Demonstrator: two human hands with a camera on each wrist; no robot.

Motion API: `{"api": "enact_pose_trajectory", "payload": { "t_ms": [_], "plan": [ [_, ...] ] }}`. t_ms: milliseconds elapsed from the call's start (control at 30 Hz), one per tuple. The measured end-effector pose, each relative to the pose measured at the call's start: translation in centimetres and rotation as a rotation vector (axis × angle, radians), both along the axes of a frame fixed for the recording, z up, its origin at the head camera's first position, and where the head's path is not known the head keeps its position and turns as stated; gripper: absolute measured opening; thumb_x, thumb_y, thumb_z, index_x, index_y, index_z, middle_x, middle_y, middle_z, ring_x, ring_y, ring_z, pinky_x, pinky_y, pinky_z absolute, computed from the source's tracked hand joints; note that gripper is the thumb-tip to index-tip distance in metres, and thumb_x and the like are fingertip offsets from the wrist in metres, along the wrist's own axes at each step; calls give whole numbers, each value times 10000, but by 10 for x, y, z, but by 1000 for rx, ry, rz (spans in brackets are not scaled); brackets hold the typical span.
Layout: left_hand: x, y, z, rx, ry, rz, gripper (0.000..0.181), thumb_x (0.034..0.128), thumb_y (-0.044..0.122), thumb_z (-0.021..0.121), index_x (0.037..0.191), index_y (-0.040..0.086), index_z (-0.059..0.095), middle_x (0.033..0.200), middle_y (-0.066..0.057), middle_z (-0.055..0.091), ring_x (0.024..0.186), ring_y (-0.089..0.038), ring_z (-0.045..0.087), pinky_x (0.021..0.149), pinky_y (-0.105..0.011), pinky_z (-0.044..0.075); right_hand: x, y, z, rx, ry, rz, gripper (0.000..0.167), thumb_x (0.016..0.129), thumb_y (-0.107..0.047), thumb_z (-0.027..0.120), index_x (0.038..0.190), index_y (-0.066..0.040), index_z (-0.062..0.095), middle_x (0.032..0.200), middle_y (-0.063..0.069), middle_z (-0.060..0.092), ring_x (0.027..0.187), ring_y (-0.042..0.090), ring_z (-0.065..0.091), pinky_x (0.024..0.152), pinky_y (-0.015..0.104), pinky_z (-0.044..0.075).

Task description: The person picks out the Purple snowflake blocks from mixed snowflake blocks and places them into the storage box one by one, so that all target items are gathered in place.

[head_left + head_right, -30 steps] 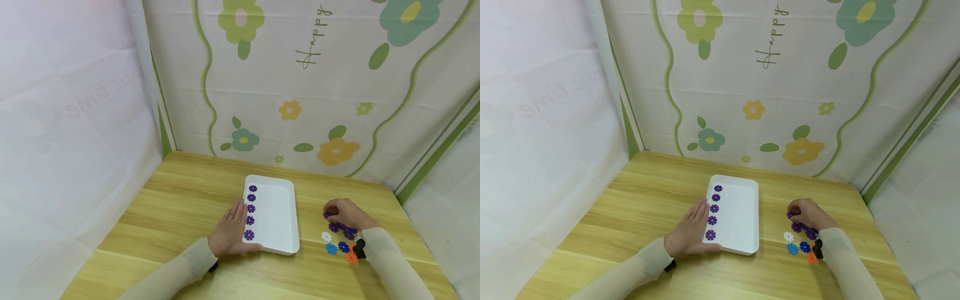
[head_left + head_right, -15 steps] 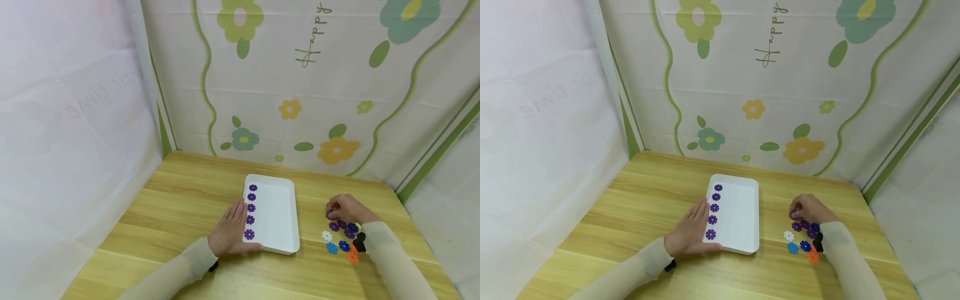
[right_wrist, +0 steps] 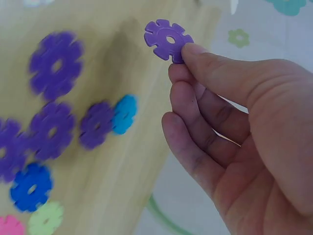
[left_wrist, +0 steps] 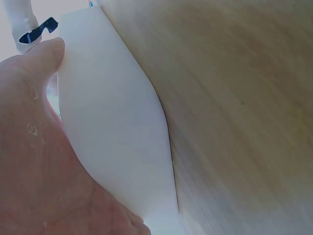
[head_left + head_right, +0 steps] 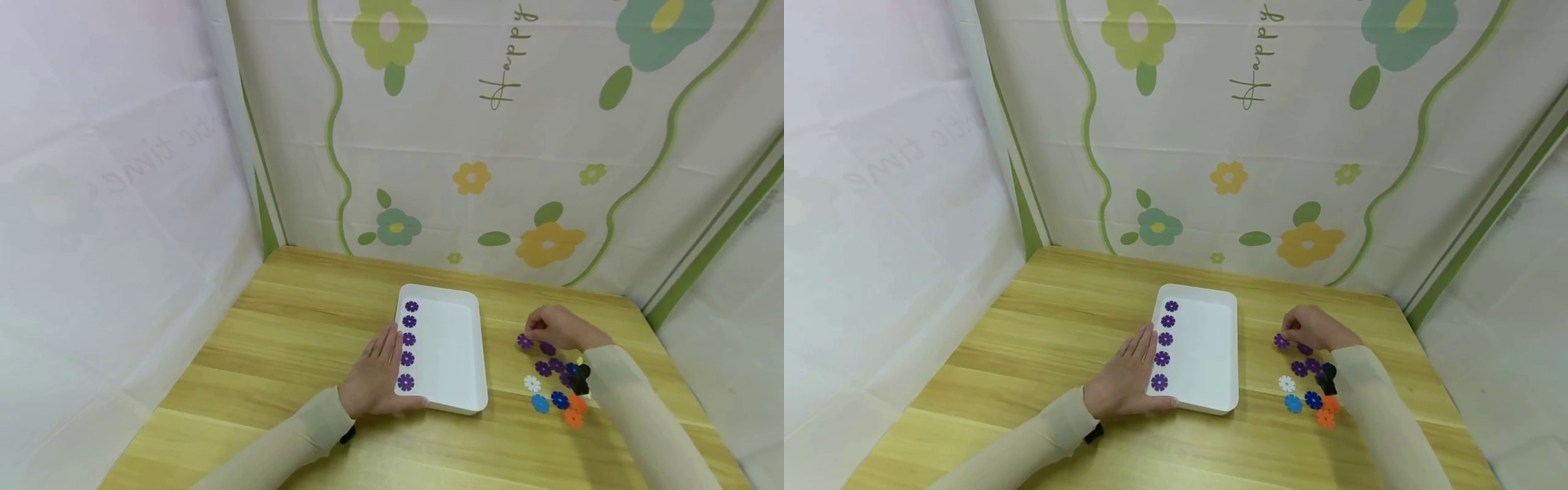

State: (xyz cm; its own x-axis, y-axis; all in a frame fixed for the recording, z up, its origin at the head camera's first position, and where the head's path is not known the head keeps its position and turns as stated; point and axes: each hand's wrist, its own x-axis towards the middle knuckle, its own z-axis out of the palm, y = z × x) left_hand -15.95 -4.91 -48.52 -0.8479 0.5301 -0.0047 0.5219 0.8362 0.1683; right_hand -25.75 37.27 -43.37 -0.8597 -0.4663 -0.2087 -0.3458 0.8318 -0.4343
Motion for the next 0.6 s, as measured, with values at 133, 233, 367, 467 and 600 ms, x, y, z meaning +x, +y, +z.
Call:
{"api": "enact_pose_trajectory", "payload": {
  "t_ms": [133,233,367,467,600],
  "plan": [
    [0,-1,1,-2,1,-2,1310,849,901,527,1648,-83,195,1744,-291,148,1634,-430,192,1309,-522,295,-9,-18,8,-2,2,16,151,1043,-119,663,949,-98,779,892,48,761,694,100,562,648,259,500],
    [0,-1,2,-6,-4,-2,1306,851,899,529,1648,-82,198,1743,-291,150,1634,-427,192,1311,-519,292,-17,-33,14,5,-8,10,154,1051,-131,655,952,-108,771,909,30,758,736,115,573,675,267,508],
    [0,-1,3,-11,-10,2,1307,850,900,529,1648,-80,199,1745,-286,145,1636,-423,190,1315,-513,285,-27,-52,21,16,7,23,153,1058,-136,646,971,-115,770,932,30,761,750,126,569,695,283,505],
    [1,-1,3,-16,-8,2,1311,846,905,527,1649,-78,198,1747,-284,142,1636,-423,189,1314,-510,286,-33,-66,26,24,35,40,151,1055,-134,652,972,-122,778,931,30,761,738,131,557,695,298,492],
    [1,0,0,-15,3,-3,1316,842,905,535,1647,-82,203,1745,-289,140,1635,-427,186,1312,-518,287,-41,-85,29,34,58,62,149,1050,-128,661,954,-118,774,906,7,745,743,135,556,705,303,489]
  ]
}}
